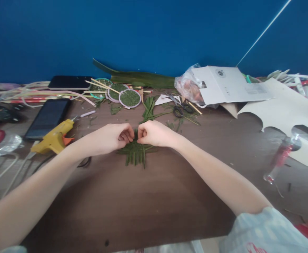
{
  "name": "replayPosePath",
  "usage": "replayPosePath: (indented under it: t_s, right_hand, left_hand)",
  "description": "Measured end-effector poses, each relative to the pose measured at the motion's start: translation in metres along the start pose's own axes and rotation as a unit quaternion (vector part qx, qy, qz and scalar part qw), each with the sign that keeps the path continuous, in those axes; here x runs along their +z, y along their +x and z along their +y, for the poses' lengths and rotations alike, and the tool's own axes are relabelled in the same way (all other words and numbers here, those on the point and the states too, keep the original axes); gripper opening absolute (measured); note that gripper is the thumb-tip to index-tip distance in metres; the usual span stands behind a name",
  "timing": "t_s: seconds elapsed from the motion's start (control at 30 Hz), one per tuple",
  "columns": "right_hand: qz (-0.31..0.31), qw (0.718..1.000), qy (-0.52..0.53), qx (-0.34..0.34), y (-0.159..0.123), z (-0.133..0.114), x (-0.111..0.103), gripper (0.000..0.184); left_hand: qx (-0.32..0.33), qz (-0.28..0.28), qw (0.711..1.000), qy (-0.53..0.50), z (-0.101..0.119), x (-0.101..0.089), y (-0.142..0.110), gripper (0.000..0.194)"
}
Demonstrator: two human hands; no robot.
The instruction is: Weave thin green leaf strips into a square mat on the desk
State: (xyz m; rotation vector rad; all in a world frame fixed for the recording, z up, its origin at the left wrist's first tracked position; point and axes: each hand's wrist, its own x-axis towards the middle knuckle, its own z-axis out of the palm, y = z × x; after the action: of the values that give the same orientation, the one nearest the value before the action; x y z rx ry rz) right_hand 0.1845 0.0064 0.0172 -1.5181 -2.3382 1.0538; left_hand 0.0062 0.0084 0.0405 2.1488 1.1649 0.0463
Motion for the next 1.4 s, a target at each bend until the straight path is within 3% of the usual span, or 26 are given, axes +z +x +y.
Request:
replayPosePath:
  t_s: [0.3, 0.43, 0.6, 0.7, 1.0, 1.1, 1.2, 1.4]
  right_hand:
    - [-0.011, 1.000, 0.007, 0.005, 0.000, -0.001, -0.003, 0.010]
    - [-0.020, 0.998, 0.060, 0.002, -0.002, 0.001, -0.009, 0.011]
    - [0.023, 0.986, 0.159, -0.043, -0.006, -0.005, -0.012, 0.012]
    - [0.050, 0.975, 0.197, -0.088, -0.007, -0.010, -0.007, 0.013]
    - [0.083, 0.966, 0.212, -0.123, -0.007, -0.014, -0.003, 0.014]
    - [0.116, 0.971, 0.179, -0.107, -0.005, -0.010, -0.003, 0.013]
    - [0.152, 0.981, 0.081, -0.090, 0.000, -0.003, 0.000, 0.009]
    - [0.132, 0.983, -0.031, -0.124, 0.006, 0.005, 0.013, 0.009]
  left_hand:
    - [0.015, -0.009, 1.000, -0.004, -0.009, 0.001, 0.003, 0.027]
    - [0.003, -0.014, 1.000, 0.003, -0.005, -0.001, 0.002, 0.022]
    - [-0.014, 0.003, 1.000, 0.018, -0.003, -0.002, 0.002, 0.013]
    - [-0.014, 0.007, 1.000, 0.019, -0.005, 0.000, 0.002, 0.018]
    - [-0.003, 0.012, 0.999, 0.044, -0.006, -0.001, 0.000, 0.023]
    - [-0.008, -0.001, 0.999, 0.036, -0.004, -0.003, -0.001, 0.021]
    - [-0.013, -0.016, 0.999, 0.034, -0.005, -0.006, 0.000, 0.021]
    - [-0.027, -0.034, 0.998, 0.055, -0.007, -0.008, 0.003, 0.023]
